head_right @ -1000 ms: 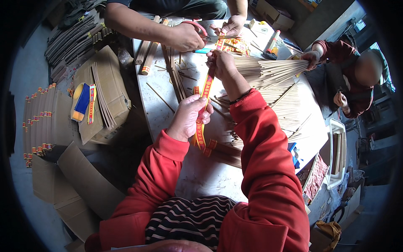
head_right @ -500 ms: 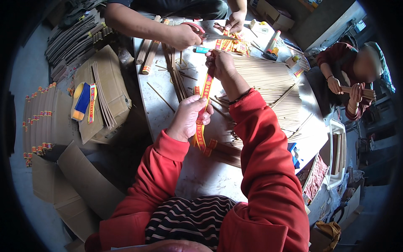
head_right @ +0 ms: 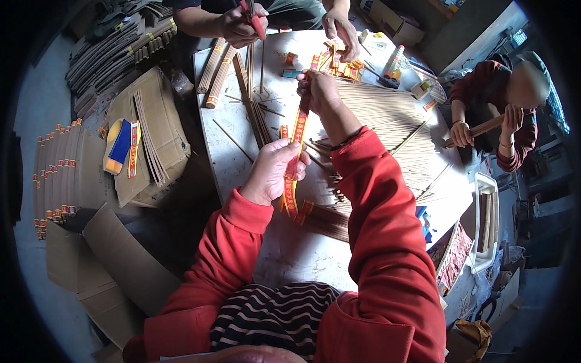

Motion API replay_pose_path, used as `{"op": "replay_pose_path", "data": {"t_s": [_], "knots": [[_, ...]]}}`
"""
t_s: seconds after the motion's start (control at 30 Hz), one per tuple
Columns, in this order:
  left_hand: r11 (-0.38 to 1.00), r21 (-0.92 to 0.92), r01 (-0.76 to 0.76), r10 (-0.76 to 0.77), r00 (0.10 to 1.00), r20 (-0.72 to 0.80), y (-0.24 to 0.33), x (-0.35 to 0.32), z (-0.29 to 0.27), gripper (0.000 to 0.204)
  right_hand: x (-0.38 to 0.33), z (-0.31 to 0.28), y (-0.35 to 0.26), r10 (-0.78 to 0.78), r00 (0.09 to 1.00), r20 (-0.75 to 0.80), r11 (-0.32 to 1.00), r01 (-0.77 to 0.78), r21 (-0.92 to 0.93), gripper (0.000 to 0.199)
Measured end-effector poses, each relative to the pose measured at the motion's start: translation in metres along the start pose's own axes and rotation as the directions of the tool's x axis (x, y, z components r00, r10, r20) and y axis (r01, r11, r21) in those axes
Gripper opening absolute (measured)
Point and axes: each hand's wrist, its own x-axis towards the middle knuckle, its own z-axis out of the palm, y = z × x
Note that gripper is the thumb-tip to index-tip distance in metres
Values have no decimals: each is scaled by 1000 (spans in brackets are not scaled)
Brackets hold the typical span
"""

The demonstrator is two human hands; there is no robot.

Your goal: The person gathers thin wooden sticks and wraps a red and yellow paper band around them to form bundles. They use scissors to cut the band and a stapler to secure it, repeating the process to create multiple finished bundles.

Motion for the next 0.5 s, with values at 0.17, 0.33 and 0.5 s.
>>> {"op": "replay_pose_path", "data": {"t_s": [0.17, 0.33, 0.5], "knots": [[999, 24, 28, -28, 1000, -1, 0, -1, 1, 12, 2, 0, -4, 5, 1000, 11, 999, -5, 32, 10], [999, 38, 18, -17, 1000, -11, 0, -1, 0, 13, 5, -3, -3, -8, 1000, 12, 999, 7, 52, 11], [1000, 16, -12, 12, 1000, 0, 1, 3, -5, 15, -12, 3, 0, -21, 1000, 21, 999, 20, 39, 14]]}}
